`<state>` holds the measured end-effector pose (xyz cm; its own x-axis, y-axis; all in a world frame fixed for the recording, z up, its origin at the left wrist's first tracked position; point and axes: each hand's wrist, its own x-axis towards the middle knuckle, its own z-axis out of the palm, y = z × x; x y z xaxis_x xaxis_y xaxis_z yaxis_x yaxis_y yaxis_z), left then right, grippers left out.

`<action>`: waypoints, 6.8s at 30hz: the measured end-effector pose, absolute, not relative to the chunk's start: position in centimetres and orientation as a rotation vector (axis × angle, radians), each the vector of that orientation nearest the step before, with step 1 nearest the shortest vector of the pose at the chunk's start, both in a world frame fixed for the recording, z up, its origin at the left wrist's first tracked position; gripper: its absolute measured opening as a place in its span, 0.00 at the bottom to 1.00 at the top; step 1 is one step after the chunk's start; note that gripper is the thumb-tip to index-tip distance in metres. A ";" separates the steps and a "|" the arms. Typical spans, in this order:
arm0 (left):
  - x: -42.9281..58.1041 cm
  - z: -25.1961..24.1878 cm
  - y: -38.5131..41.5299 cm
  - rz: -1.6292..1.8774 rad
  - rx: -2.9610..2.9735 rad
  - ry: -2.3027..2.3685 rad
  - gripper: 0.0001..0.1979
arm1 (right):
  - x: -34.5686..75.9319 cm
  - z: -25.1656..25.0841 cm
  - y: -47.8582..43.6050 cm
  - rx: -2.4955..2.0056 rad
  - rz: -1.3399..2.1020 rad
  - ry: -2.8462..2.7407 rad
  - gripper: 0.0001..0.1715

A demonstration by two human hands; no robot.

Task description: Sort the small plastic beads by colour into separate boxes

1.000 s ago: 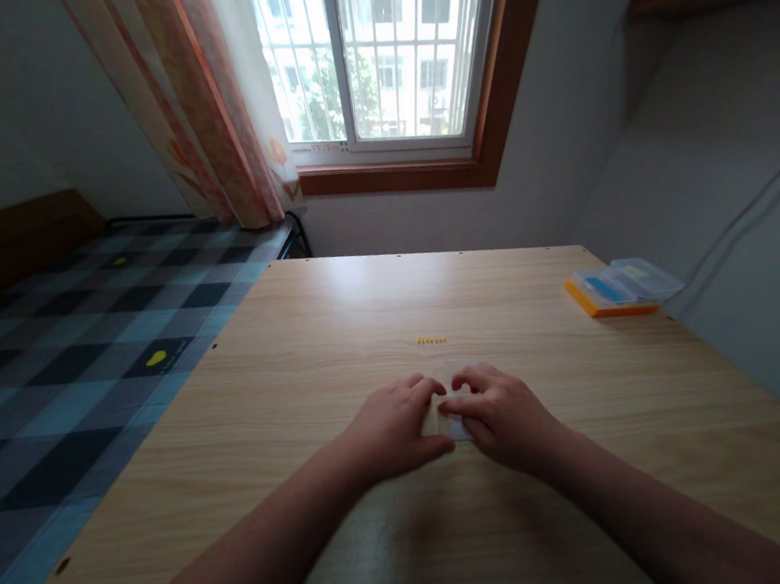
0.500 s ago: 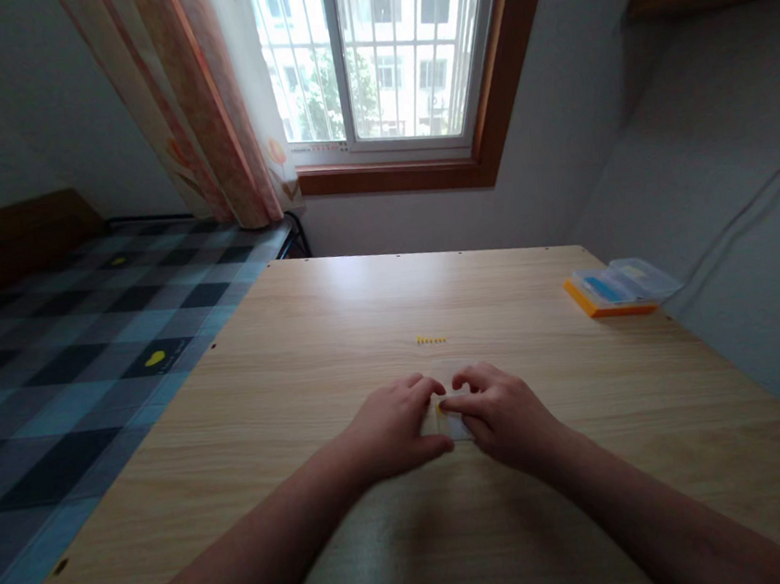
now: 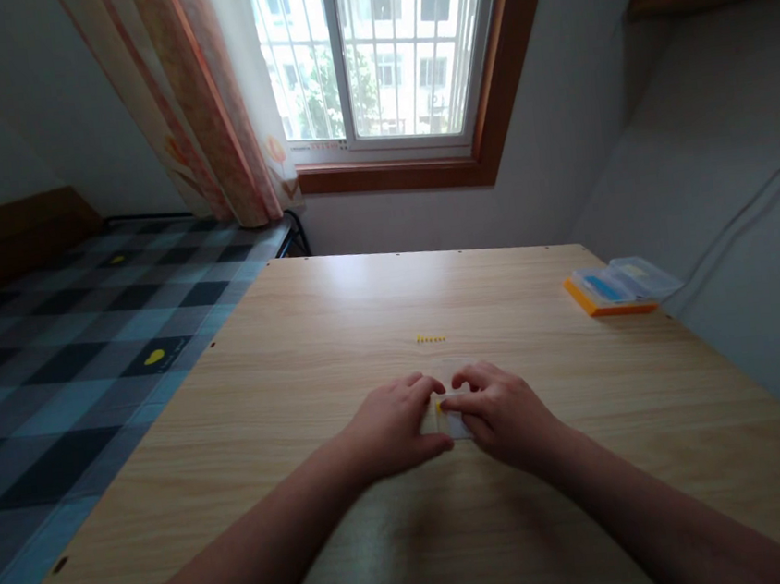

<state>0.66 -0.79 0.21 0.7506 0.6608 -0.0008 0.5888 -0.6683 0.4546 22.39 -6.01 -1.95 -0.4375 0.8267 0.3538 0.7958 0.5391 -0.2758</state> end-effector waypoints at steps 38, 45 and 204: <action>0.5 0.5 -1.0 0.227 2.508 0.958 0.28 | 20.0 1.2 7.7 -1.682 0.085 -2.368 0.10; 0.4 0.5 -1.0 0.249 2.495 0.924 0.28 | 19.1 0.4 7.6 -1.728 0.108 -2.371 0.10; 0.9 1.1 -0.8 0.153 2.484 0.967 0.28 | 23.7 -0.8 -5.2 -1.224 0.470 -2.420 0.11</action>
<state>0.91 -0.79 1.09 0.7460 0.6629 -0.0636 0.6108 -0.6431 0.4619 23.74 -5.17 -0.76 -0.5442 0.8177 0.1874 0.6881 0.5629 -0.4579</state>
